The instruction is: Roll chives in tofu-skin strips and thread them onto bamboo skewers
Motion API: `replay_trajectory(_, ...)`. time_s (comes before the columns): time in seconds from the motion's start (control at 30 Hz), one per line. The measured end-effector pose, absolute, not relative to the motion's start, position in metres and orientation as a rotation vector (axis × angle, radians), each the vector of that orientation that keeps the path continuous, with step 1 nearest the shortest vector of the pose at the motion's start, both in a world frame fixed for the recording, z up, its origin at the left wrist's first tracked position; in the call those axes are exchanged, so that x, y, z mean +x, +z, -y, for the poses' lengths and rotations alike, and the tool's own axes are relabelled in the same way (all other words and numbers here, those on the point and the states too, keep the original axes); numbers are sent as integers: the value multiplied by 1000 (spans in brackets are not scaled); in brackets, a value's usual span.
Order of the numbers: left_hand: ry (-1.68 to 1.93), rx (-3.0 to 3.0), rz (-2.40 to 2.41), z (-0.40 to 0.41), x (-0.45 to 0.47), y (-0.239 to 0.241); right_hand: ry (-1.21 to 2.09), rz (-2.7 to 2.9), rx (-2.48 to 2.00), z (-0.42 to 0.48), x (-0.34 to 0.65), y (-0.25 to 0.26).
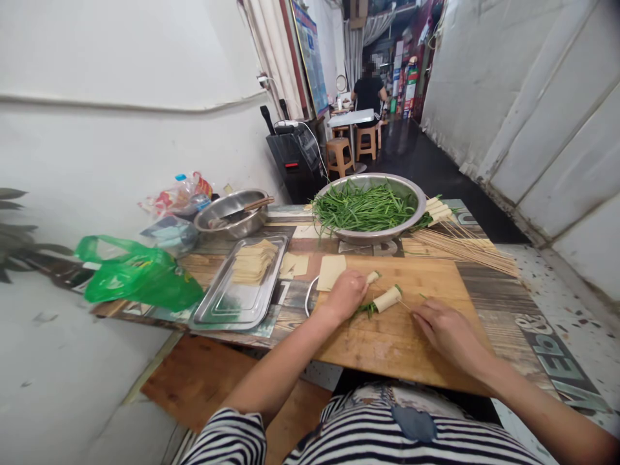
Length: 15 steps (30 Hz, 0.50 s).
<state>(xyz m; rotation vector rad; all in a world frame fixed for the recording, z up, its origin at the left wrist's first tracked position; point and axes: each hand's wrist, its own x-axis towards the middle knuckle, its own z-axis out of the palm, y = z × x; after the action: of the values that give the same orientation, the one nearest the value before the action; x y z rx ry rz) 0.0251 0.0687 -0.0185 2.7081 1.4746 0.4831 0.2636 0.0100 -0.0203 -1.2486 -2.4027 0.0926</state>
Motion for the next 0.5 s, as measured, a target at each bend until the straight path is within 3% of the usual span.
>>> replay_trajectory(0.5,394,2567,-1323,-75,20,-7,140,2455,-1351,-40,238,-34)
